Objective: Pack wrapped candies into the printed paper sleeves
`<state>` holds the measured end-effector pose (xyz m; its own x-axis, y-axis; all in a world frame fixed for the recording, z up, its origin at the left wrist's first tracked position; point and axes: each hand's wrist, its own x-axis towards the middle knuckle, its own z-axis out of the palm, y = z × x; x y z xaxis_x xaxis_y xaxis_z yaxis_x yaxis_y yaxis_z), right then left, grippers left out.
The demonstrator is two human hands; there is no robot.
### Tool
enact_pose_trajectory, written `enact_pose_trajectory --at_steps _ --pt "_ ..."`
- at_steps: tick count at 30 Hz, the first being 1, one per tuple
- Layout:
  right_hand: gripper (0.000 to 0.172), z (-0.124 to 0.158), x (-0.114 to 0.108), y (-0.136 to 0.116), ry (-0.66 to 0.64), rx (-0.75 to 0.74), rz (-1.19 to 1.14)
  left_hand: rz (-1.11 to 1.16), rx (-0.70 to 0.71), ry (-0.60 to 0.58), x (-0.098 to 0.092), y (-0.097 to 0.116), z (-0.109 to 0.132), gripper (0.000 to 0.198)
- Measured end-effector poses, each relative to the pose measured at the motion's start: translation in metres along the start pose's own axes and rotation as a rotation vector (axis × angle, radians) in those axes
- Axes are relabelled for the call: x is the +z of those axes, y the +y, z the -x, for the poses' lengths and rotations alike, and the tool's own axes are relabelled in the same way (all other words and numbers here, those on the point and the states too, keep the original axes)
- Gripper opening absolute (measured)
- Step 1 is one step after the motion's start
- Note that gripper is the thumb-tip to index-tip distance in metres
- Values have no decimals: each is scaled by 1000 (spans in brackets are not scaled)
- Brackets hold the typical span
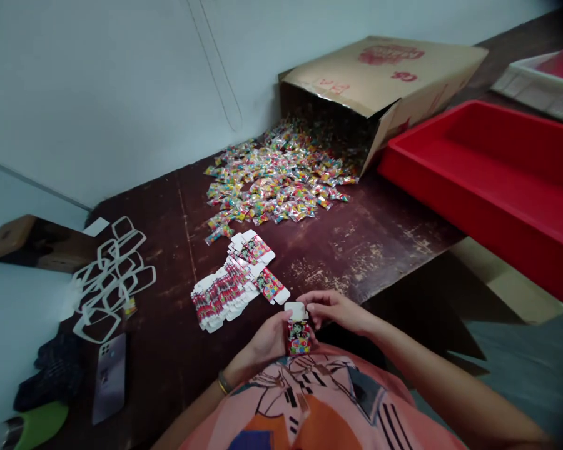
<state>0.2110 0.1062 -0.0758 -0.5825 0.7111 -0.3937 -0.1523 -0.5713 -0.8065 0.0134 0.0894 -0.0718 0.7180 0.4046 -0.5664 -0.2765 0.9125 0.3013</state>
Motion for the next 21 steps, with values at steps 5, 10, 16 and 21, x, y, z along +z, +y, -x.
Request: enact_pose_trajectory --at_steps 5,10,16,21 --pt "41 -4 5 12 8 67 -56 -6 -19 -3 4 -3 -2 40" --pt "29 -7 14 -8 -72 3 244 -5 -33 42 6 -3 -5 35" --pt "42 -9 22 -11 7 -132 412 17 32 56 -1 -5 -1 40" --pt "36 -6 17 -9 -45 -166 478 -22 108 -32 -12 -8 10 57"
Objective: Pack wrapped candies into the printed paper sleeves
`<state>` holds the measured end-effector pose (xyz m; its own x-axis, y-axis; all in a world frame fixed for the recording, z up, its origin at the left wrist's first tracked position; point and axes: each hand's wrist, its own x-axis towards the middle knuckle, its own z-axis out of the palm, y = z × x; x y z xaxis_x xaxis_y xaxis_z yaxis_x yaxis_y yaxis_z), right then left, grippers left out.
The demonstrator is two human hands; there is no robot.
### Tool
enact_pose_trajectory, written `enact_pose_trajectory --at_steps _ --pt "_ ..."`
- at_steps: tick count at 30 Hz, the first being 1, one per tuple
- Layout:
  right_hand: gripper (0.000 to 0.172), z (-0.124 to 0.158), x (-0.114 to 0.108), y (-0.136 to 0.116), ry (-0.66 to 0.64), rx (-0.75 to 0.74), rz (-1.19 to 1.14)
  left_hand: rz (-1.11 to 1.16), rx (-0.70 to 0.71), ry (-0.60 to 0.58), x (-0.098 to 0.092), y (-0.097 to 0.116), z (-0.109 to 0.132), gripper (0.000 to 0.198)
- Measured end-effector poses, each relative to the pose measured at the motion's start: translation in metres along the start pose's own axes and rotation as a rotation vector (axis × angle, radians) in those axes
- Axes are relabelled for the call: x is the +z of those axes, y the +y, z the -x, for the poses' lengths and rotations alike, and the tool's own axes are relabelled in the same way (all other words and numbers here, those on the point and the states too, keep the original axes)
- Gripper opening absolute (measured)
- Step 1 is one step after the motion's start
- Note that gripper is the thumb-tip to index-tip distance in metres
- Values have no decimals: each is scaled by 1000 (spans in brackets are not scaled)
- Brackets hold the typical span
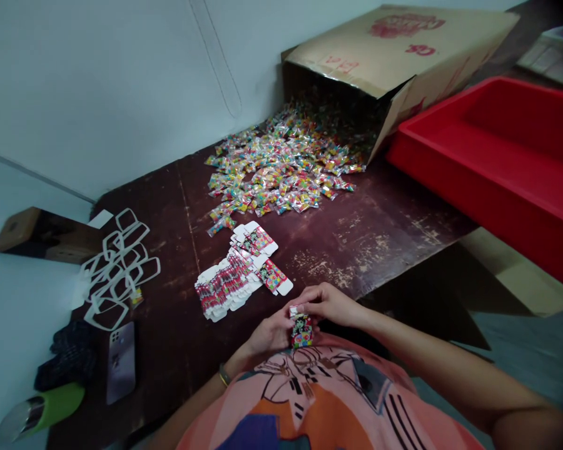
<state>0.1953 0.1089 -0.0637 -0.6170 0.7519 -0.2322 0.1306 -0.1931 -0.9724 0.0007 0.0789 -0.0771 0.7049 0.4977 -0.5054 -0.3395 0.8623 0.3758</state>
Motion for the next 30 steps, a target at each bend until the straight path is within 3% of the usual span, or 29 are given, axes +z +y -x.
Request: enact_pose_trajectory --at_steps 3,5,10,14,16,18,20,22,25,27,30 --pt "31 8 -2 -2 28 -239 308 -65 25 13 -3 -1 2 63" --pt "31 11 -2 -2 49 -322 446 -80 12 22 -1 0 1 63" --pt "28 9 -4 -1 40 -234 336 -118 -15 42 6 3 -2 56" --pt "27 9 -4 -5 -57 -336 429 -84 9 76 5 1 -3 59" --pt "30 2 -13 -3 -137 -363 440 -76 17 102 5 2 -4 58" --pt "30 -16 -38 3 -173 -353 465 -119 50 163 5 6 -4 51" --pt "27 -43 -83 8 8 -270 595 -259 100 251 6 16 -2 40" --pt "27 -69 -141 9 428 -121 798 -483 147 314 6 30 4 28" --pt "41 -95 -217 4 738 -32 886 -782 157 288 1 52 22 21" --pt "48 -101 -240 5 788 -37 899 -918 19 244 -5 64 36 30" --pt "44 -100 -226 21 814 -82 901 -1026 -181 171 -16 71 50 31"
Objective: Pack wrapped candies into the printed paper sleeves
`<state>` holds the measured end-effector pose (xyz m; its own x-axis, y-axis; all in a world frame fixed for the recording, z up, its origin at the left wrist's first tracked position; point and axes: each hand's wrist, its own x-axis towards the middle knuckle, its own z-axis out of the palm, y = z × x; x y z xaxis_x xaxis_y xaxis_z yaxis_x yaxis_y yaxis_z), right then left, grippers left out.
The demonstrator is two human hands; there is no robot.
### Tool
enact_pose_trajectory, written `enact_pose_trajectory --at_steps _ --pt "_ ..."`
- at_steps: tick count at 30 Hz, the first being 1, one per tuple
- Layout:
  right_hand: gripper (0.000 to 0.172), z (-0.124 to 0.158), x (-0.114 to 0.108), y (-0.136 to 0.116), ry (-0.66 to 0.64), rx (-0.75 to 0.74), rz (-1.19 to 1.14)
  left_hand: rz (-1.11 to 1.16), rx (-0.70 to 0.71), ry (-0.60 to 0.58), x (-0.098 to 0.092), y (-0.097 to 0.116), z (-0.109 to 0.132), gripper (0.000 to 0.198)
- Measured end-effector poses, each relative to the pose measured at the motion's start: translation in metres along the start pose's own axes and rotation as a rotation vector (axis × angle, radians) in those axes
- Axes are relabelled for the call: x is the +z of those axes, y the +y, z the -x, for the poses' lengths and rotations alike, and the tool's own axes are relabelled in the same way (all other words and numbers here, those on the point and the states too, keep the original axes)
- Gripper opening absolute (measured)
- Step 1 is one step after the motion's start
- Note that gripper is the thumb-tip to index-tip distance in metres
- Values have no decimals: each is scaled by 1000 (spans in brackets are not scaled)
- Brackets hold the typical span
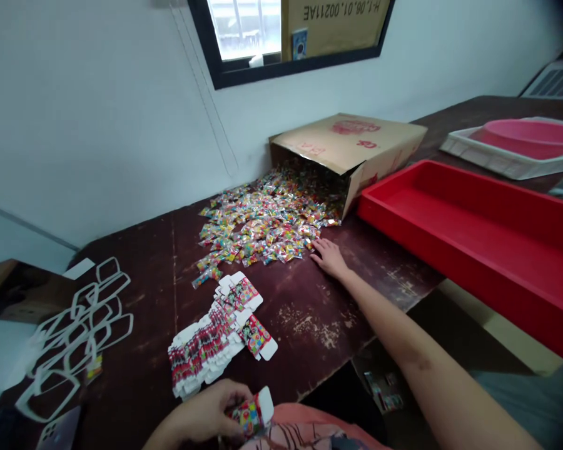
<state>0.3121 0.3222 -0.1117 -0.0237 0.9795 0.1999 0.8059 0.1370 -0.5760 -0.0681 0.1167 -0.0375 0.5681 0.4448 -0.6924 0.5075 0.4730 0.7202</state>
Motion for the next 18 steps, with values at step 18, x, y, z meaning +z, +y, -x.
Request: enact_pose_trajectory --at_steps 18 --pt "22 150 -26 -128 -420 -102 -547 166 265 244 47 15 -85 44"
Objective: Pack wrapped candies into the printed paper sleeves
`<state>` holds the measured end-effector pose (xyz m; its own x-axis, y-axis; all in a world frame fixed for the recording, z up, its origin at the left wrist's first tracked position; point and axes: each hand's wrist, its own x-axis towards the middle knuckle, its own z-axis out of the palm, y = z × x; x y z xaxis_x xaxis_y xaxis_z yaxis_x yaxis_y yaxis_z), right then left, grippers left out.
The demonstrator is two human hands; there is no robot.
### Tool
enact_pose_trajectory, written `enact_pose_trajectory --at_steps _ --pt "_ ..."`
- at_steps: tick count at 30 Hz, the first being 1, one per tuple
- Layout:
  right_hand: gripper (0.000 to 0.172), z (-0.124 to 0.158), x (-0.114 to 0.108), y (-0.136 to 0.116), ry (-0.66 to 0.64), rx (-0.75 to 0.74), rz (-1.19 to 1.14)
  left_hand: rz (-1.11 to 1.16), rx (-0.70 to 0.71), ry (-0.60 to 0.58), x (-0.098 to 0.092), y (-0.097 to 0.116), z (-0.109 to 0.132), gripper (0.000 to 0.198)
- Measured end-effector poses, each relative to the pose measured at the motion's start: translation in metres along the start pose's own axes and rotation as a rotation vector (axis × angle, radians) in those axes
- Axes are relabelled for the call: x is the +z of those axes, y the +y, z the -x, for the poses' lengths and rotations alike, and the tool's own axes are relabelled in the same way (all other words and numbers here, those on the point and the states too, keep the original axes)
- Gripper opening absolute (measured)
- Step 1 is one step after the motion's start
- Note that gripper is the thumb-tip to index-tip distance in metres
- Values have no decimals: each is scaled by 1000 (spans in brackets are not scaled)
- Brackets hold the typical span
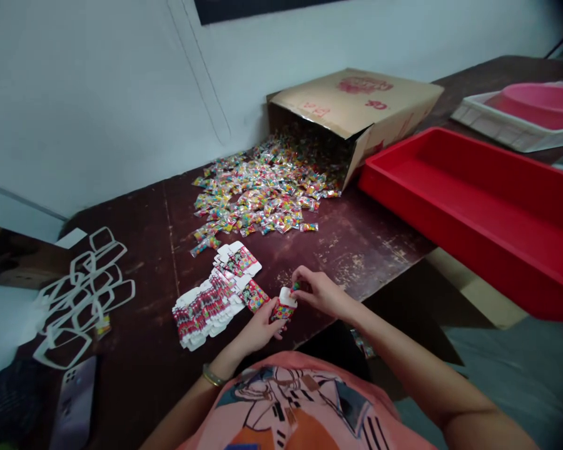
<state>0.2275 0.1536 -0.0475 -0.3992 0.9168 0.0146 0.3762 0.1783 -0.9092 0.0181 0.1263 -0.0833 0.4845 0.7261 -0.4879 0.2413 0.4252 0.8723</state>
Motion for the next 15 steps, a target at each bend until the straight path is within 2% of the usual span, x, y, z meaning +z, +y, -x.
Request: enact_pose_trajectory --at_steps 3,4,6,8,11,13,15 --pt "17 -1 8 0 -144 -44 10 4 12 8 0 2 6 41" --pt "19 0 13 -1 -131 -59 19 31 5 18 0 3 7 42" --pt "22 3 24 -3 -21 -98 55 99 -8 42 -2 3 10 48" --pt "18 7 32 -5 83 -162 90 150 -9 61 -4 3 13 54" --pt "21 13 37 -6 88 -220 85 224 -27 90 -7 2 16 56" --pt "26 15 37 -6 109 -191 56 289 -61 114 -7 1 16 59" --pt "24 16 36 -6 106 -168 89 325 -79 141 -5 0 15 66"
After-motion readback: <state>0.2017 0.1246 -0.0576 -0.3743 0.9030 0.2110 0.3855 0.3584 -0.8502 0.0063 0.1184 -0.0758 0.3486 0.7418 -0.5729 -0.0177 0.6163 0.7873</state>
